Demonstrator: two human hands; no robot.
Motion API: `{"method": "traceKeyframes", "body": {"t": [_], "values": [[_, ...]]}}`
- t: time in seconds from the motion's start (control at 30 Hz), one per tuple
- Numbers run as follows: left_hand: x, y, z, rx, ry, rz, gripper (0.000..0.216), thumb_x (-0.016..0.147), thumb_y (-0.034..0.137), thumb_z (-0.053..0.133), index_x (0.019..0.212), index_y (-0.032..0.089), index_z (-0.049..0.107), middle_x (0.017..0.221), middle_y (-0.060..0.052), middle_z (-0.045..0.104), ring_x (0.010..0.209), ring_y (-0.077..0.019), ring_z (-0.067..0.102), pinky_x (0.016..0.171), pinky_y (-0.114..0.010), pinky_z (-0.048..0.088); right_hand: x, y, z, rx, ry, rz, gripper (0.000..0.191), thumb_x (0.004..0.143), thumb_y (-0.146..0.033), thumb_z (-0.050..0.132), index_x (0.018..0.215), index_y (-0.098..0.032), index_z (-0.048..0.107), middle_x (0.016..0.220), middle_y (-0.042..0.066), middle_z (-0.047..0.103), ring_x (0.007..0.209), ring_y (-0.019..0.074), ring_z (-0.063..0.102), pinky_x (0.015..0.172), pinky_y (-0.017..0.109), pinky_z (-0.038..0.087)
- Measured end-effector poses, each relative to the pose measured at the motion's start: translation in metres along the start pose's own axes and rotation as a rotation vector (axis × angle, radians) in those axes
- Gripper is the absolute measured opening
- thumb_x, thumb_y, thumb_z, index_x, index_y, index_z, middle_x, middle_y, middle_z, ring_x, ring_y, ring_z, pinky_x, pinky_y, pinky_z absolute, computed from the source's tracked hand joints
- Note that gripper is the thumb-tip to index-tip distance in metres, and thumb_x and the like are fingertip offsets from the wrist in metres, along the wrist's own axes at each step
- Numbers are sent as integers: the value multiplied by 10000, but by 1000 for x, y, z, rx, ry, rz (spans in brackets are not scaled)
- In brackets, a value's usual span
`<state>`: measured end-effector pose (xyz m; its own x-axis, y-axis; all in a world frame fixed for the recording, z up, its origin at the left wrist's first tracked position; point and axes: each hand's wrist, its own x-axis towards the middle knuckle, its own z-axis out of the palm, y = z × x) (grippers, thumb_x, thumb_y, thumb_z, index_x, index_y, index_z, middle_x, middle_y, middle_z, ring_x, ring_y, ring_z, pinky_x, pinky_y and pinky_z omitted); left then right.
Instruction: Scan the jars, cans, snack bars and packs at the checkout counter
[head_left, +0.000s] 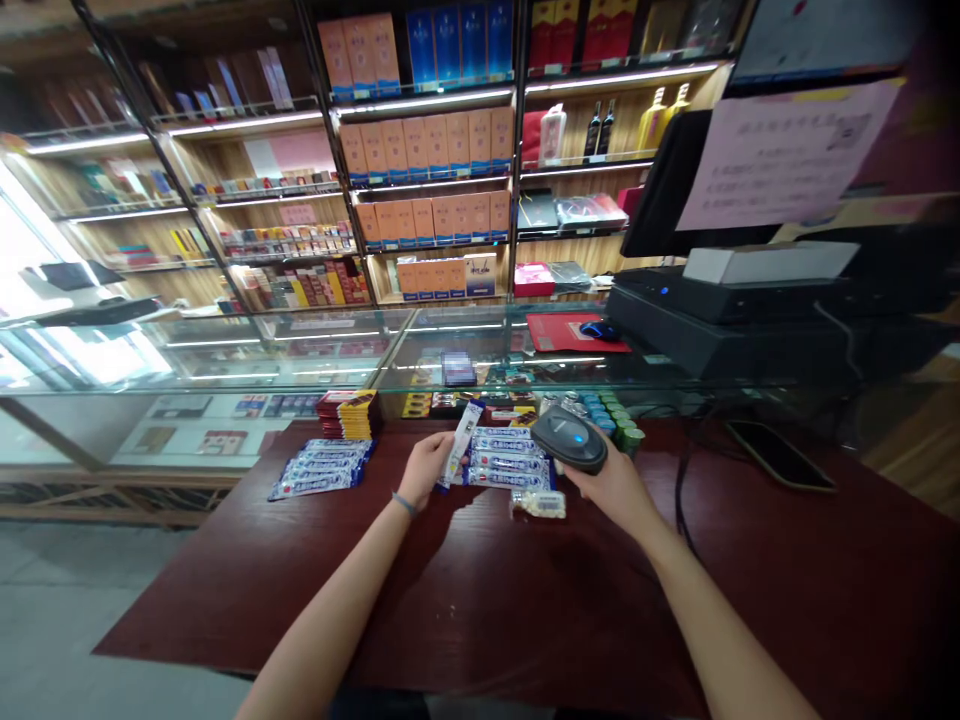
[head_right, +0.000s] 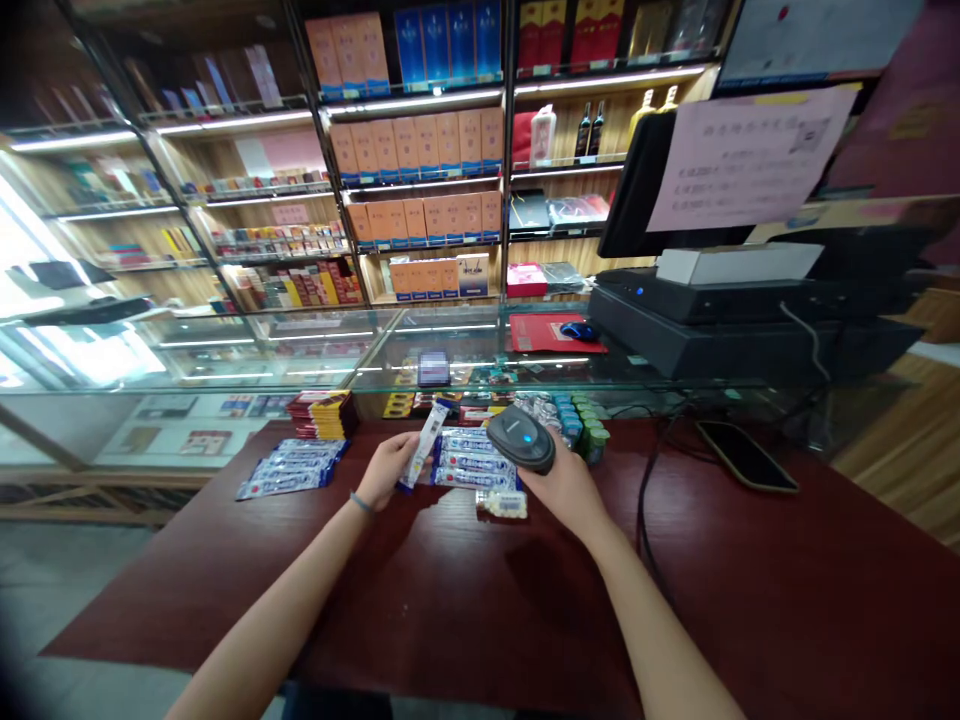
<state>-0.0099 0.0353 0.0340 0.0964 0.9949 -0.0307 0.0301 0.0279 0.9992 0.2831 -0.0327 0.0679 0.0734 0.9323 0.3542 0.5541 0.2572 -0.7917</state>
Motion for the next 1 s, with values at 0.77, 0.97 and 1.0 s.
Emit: {"method": "traceKeyframes", "body": {"t": [0.77,0.97,1.0], "values": [[-15,-8,-15,-381,-46,-129,451,745,422,817,1054,124,676,915,-93,724,772,-178,704,697,-292,588,-12,-19,32,-141,-297,26,491,699,-345,681,1171,-247,591,1000,52,767,943,285,720,794,356,529],[-9,11,-28,-232,-19,13,454,728,402,822,1058,157,629,1037,-105,713,876,-185,693,708,-267,545,-11,-10,35,-100,-240,15,605,683,-344,667,1265,-203,577,1021,89,770,983,316,718,787,372,545],[-8,14,-34,-139,21,80,431,739,385,809,1058,162,624,1012,-94,715,877,-179,691,727,-266,539,-11,-8,35,-92,-240,3,590,688,-346,660,1256,-206,588,1035,89,769,994,317,716,797,374,547]]}}
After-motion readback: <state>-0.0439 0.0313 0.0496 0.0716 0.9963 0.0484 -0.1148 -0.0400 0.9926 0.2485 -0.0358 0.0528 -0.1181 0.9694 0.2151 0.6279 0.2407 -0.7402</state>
